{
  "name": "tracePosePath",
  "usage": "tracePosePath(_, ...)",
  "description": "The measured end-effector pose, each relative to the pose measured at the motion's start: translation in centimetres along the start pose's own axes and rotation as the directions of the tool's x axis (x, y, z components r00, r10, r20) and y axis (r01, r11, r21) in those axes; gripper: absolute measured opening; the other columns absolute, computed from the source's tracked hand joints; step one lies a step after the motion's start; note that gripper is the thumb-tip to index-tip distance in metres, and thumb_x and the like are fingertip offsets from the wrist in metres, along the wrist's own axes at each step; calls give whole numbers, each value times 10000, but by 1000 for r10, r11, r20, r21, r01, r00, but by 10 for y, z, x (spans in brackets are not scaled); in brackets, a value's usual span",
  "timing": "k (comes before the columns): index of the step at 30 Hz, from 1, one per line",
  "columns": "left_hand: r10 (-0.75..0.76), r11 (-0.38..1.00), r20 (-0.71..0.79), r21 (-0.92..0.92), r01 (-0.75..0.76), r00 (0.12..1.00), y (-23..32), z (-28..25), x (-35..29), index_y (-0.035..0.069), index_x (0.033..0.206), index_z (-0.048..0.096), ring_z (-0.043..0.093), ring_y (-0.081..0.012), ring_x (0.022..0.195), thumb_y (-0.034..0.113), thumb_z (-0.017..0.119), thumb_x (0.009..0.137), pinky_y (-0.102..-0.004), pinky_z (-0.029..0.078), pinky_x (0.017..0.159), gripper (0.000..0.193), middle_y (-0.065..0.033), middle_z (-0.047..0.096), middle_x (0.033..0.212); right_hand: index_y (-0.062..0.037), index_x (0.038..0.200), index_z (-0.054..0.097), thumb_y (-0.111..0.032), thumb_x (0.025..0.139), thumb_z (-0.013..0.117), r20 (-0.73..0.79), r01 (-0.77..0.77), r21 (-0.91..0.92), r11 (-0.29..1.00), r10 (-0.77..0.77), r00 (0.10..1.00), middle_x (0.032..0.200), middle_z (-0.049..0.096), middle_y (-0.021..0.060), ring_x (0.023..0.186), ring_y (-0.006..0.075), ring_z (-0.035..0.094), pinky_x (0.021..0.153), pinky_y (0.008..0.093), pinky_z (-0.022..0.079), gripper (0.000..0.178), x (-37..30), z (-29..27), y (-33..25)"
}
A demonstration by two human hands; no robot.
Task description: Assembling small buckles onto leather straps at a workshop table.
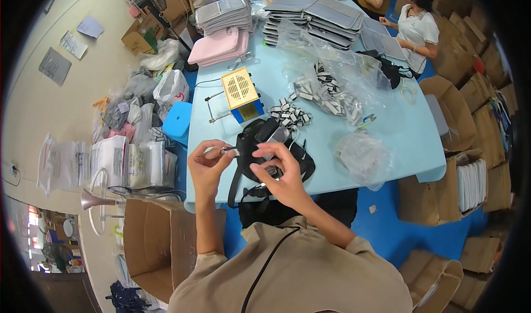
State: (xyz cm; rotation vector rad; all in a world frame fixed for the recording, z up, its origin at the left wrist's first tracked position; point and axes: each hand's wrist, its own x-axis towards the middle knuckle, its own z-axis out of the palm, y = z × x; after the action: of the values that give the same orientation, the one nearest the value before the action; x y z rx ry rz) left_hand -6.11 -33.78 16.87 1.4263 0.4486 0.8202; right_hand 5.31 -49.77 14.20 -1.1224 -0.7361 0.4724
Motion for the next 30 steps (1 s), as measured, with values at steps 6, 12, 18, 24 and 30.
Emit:
tracePosePath(6,24,1000,73,-15,-23,997,-1,19,-15,-65,1069,663,679,-123,854,-73,805,825,-254,530,811,282,-134,754,978,-8,1230,598,-19,904,750,-10,-11,108,994,12,1000,1067,685,97,999,138,681,831,273,553,359,3,12,2)
tracePosePath(12,12,999,73,-48,-8,997,-9,26,-20,-65,1075,663,688,-128,863,-70,783,846,-254,535,808,258,-142,753,988,-7,1206,606,41,905,719,-85,45,47,998,-41,996,1037,696,88,959,133,686,786,264,548,325,-2,10,4)
tracePosePath(18,32,997,47,-70,-29,998,-13,37,-22,-52,1046,673,708,-150,897,-60,770,863,-256,538,796,206,-139,754,993,-2,1200,608,37,892,734,-104,73,-60,996,-79,991,1000,720,96,930,149,703,740,270,539,334,-3,4,2)
tracePosePath(24,74,994,2,-84,-73,997,-29,34,-24,-43,989,676,719,-170,908,-80,769,859,-263,542,804,164,-155,756,982,-1,1194,611,32,886,743,-103,89,-97,991,-99,990,997,733,103,915,154,710,726,272,539,337,-3,5,3)
tracePosePath(30,87,986,-26,-141,-90,996,-36,36,-26,-32,932,665,727,-198,910,-111,772,840,-281,552,823,162,-166,753,945,-3,1186,616,32,879,750,-138,119,-96,988,-131,982,977,734,96,906,157,714,717,271,538,337,-5,7,11)
